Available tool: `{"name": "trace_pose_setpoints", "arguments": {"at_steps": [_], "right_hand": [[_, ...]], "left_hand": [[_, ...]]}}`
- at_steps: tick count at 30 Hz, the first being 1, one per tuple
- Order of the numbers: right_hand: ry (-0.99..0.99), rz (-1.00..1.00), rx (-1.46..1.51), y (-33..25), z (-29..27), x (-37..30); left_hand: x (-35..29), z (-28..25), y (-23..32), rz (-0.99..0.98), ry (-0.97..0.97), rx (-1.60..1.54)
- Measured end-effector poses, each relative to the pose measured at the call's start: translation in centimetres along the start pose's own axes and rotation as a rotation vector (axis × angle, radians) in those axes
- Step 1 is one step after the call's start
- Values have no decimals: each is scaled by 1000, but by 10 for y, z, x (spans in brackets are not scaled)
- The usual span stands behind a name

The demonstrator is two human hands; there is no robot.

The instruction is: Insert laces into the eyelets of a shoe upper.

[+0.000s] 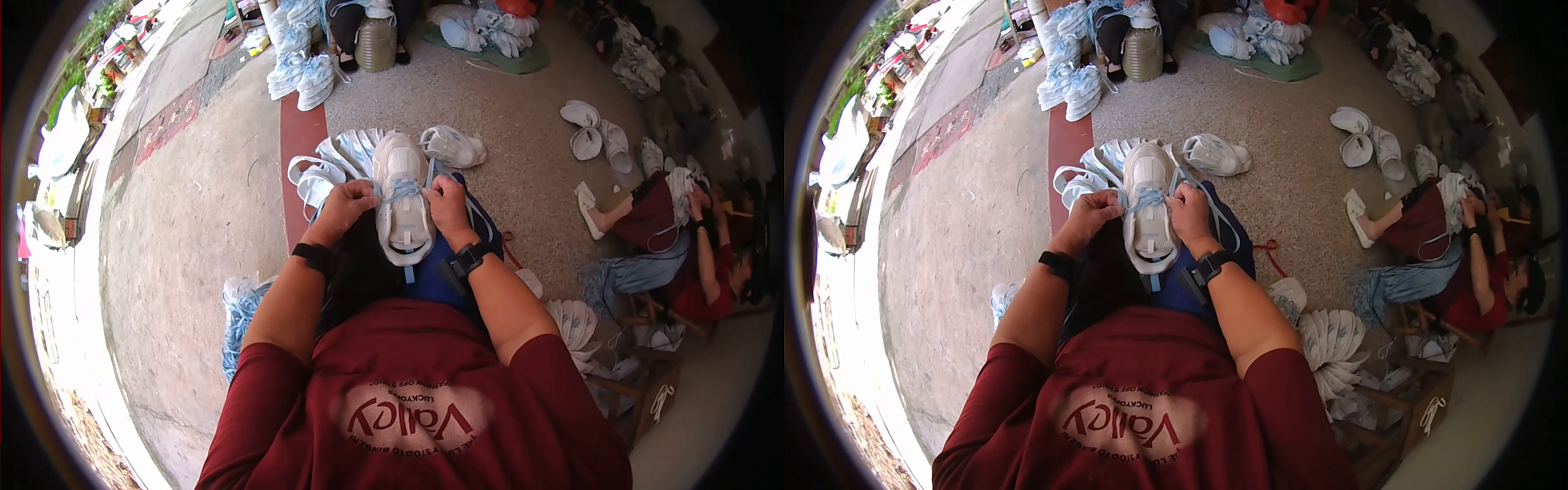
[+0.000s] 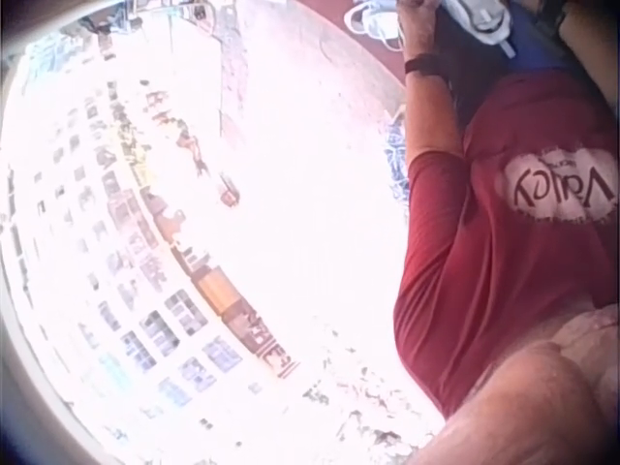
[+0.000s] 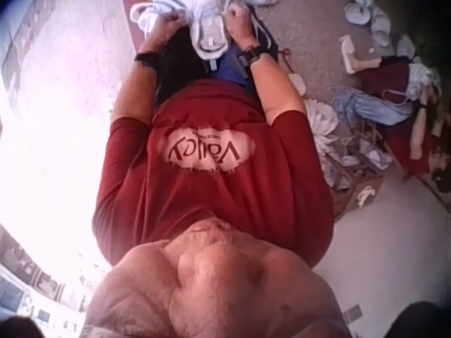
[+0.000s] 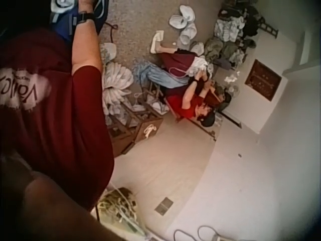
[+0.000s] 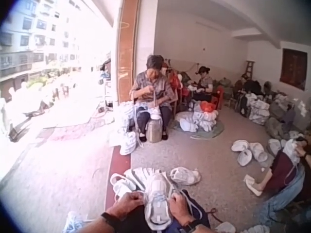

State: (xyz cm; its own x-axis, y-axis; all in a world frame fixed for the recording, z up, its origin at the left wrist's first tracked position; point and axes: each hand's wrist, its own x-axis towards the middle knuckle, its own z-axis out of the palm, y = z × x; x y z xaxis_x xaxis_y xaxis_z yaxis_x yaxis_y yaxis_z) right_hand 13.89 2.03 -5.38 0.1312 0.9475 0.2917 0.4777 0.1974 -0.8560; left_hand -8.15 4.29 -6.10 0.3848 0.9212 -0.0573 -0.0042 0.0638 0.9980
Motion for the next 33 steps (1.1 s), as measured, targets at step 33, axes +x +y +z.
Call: {"name": "trace_pose_setpoints", "arguments": {"at_steps": [33], "right_hand": [[-133,-408,-376,-34,18,-17]], "left_hand": [[17,43,-17,27,437,11]]}}
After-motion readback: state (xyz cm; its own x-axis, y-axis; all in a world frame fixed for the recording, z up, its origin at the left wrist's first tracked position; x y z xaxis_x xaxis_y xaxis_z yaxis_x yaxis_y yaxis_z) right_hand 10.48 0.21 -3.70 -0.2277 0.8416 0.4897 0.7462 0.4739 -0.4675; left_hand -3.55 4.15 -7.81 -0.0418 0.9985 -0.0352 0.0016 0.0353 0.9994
